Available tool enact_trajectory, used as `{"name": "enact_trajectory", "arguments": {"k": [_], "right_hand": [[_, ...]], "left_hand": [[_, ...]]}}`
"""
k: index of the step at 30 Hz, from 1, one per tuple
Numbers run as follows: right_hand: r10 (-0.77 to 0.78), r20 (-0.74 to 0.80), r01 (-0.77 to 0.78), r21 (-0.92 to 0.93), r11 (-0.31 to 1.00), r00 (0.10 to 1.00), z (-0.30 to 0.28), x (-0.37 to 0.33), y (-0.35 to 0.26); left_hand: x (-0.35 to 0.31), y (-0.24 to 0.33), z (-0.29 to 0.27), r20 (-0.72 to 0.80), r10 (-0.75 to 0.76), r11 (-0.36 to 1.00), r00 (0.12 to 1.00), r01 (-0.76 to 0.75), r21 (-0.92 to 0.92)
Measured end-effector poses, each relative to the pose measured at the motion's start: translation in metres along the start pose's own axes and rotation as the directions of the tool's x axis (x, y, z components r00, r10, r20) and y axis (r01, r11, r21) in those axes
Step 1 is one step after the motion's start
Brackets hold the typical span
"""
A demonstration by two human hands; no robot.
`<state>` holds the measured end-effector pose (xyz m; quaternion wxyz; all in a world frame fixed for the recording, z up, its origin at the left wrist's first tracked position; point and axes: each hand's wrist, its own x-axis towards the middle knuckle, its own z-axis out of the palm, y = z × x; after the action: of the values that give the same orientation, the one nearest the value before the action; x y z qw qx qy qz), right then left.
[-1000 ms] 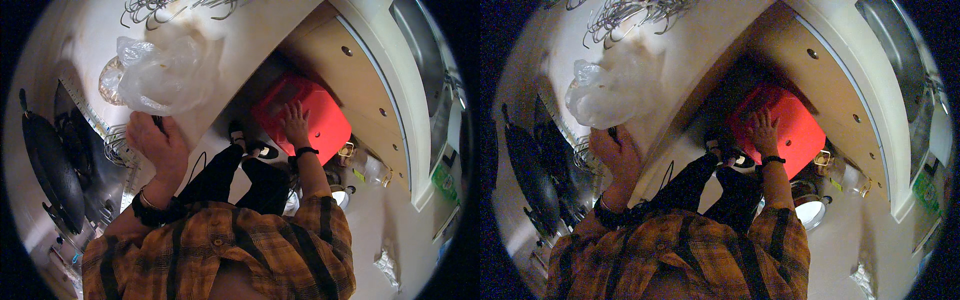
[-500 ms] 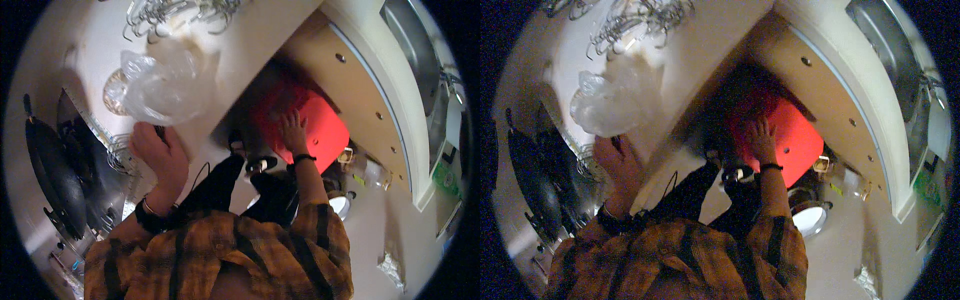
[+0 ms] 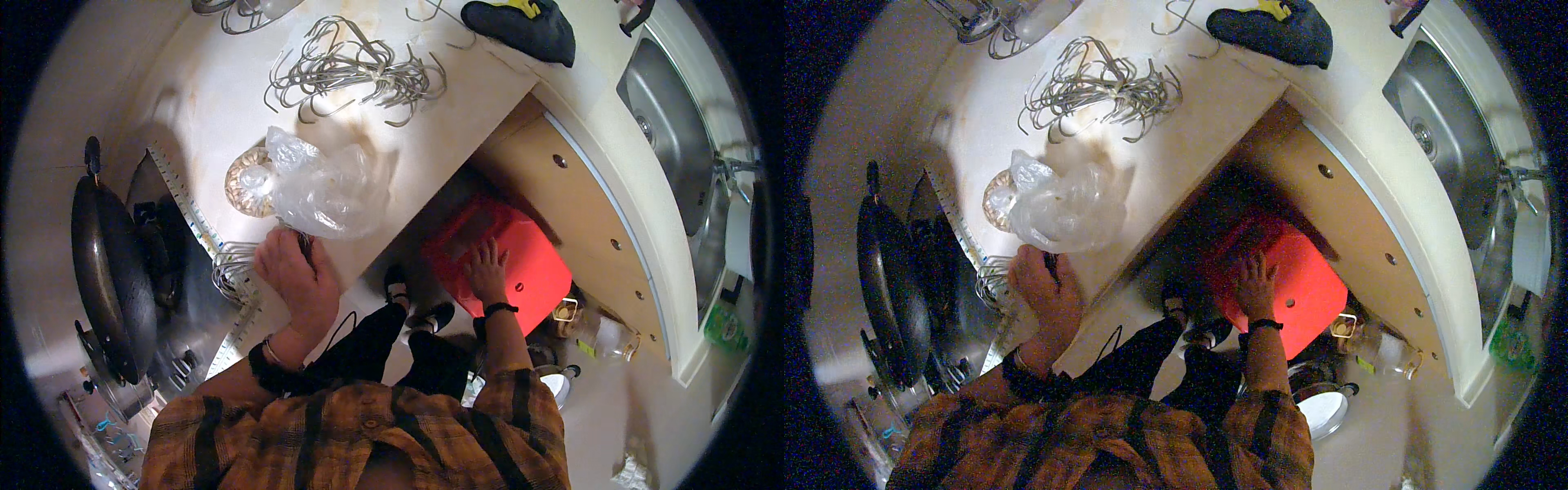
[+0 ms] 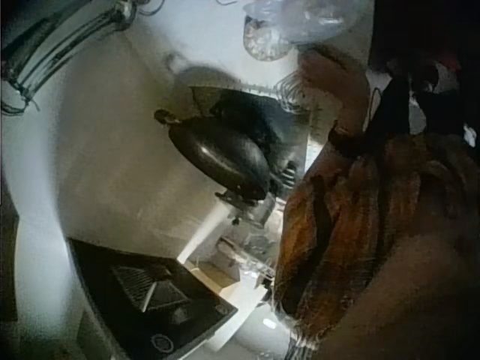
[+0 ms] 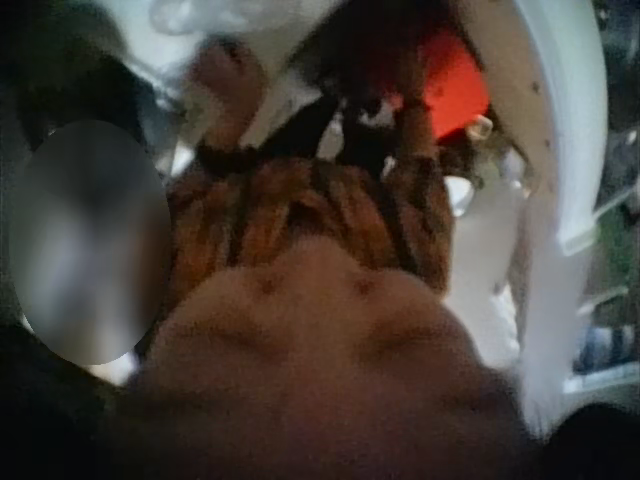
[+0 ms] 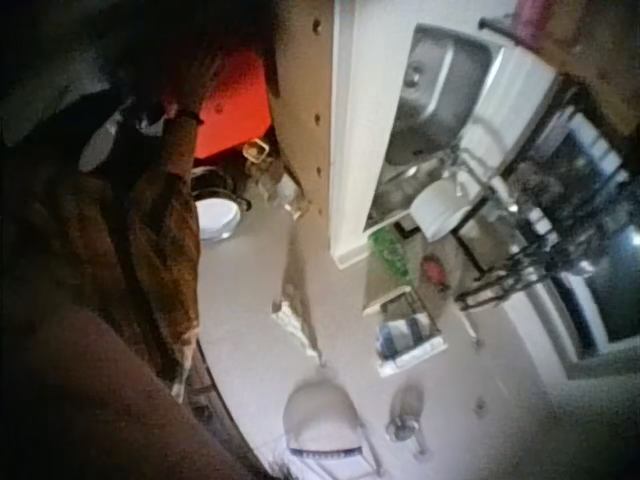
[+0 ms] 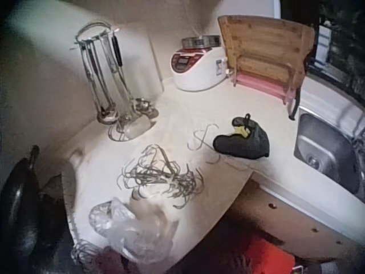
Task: The person assembles small metal hooks by threading wire through the prongs of a whisk-like tool. They repeatedly pick up individual hooks from the countertop, thread them onto the tool, and set the tool down to continue the process.
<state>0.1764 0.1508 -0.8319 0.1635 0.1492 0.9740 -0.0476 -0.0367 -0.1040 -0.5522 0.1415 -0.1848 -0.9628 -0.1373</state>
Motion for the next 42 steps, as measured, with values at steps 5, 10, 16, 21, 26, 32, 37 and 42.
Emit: {"name": "enact_trajectory", "arguments": {"k": [5,10,16,21,26,32,37,42], "right_hand": [[-0.042,-0.028,0.041,-0.016,0.999,0.999,0.007,-0.005,0.003],[0.009,-0.012,-0.008,0.040,0.999,1.000,0.002,-0.002,0.000],[0.021,0.002,-0.021,0.049,0.999,1.000,-0.009,-0.001,-0.007],[0.034,0.090,-0.031,-0.030,0.999,0.995,-0.011,0.004,-0.007],[0.351,-0.173,-0.343,0.075,0.936,0.920,-0.017,0.053,0.035],[0.704,0.158,-0.721,0.173,0.671,0.693,-0.021,0.078,0.111],[0.691,0.188,-0.716,0.231,0.659,0.698,-0.029,0.072,0.110],[0.668,0.145,-0.683,0.206,0.701,0.730,-0.020,0.049,0.067]], "left_hand": [[-0.002,0.000,0.006,-0.035,-0.014,0.999,0.999,0.015,0.030],[0.001,0.003,0.003,-0.074,0.016,1.000,0.997,-0.016,0.006],[0.004,0.003,0.002,-0.016,-0.036,0.999,0.999,0.036,-0.032],[0.005,0.004,0.001,-0.004,-0.052,0.998,0.999,0.051,-0.044],[0.008,0.010,-0.002,0.000,-0.079,0.996,0.997,0.079,-0.041],[0.005,0.006,0.003,-0.019,-0.085,0.996,0.996,0.084,-0.036],[-0.004,-0.007,0.013,0.003,-0.108,0.991,0.994,0.107,0.085],[0.000,-0.010,0.015,0.078,-0.112,0.989,0.991,0.103,0.111]]}}
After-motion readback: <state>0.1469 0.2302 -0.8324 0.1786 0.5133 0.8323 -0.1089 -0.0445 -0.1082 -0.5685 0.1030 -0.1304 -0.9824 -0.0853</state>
